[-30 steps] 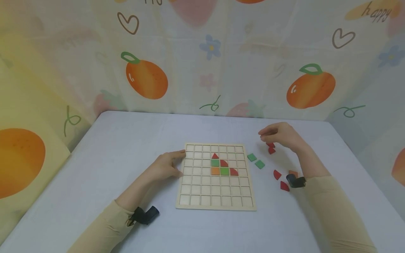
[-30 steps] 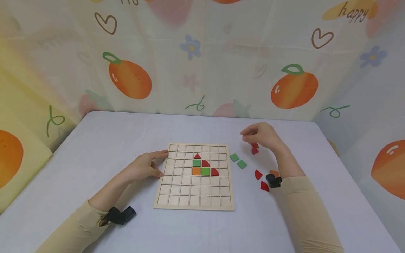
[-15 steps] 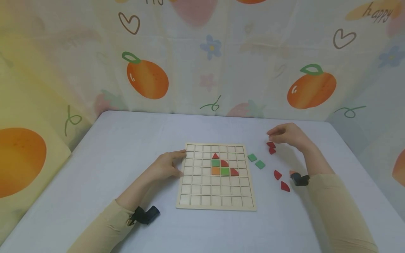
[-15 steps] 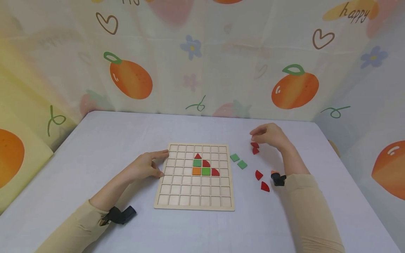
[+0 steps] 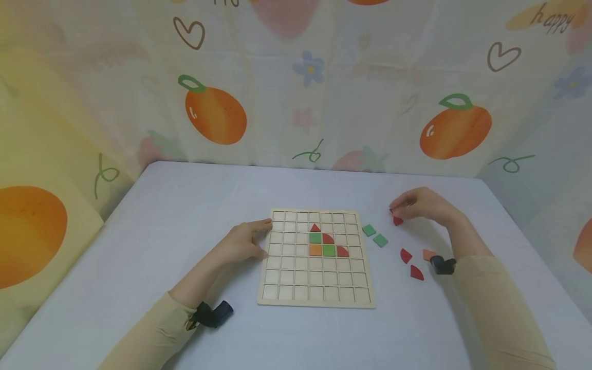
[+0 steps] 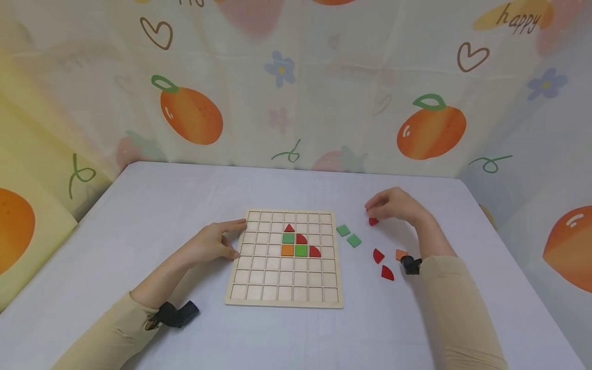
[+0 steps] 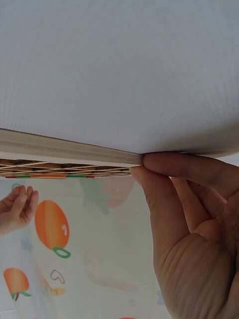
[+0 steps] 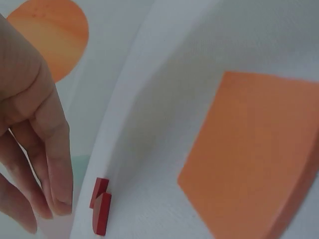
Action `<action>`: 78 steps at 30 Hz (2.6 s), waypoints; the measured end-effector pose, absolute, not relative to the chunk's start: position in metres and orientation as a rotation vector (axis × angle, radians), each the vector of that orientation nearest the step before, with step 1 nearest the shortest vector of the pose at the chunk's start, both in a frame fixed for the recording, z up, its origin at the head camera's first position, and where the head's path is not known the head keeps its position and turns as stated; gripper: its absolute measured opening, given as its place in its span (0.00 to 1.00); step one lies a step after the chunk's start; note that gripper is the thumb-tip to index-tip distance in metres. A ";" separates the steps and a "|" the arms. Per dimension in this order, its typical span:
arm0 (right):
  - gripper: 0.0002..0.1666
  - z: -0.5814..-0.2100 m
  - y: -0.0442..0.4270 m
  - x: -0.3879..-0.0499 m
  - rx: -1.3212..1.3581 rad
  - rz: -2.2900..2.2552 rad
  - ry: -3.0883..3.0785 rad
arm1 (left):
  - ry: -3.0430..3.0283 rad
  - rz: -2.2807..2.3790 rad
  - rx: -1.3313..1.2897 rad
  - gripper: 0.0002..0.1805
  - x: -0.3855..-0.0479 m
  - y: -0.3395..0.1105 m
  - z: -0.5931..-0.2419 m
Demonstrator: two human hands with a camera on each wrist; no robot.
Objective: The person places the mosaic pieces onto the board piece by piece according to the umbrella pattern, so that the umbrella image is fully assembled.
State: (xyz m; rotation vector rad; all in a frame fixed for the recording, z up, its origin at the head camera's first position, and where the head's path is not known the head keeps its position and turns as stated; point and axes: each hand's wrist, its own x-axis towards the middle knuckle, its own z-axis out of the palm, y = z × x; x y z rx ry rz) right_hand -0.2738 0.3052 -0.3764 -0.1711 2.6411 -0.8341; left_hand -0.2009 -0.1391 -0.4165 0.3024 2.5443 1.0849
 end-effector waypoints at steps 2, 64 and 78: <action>0.21 -0.378 0.302 -0.272 -0.202 -0.805 2.624 | 2.544 1.087 0.299 0.43 -0.201 -0.139 -0.417; 0.11 -0.385 0.260 -0.245 -0.405 -0.592 2.607 | 2.541 1.096 0.292 0.43 -0.201 -0.139 -0.415; 0.09 -0.383 0.259 -0.249 -0.412 -0.642 2.585 | 2.552 1.088 0.283 0.43 -0.201 -0.138 -0.415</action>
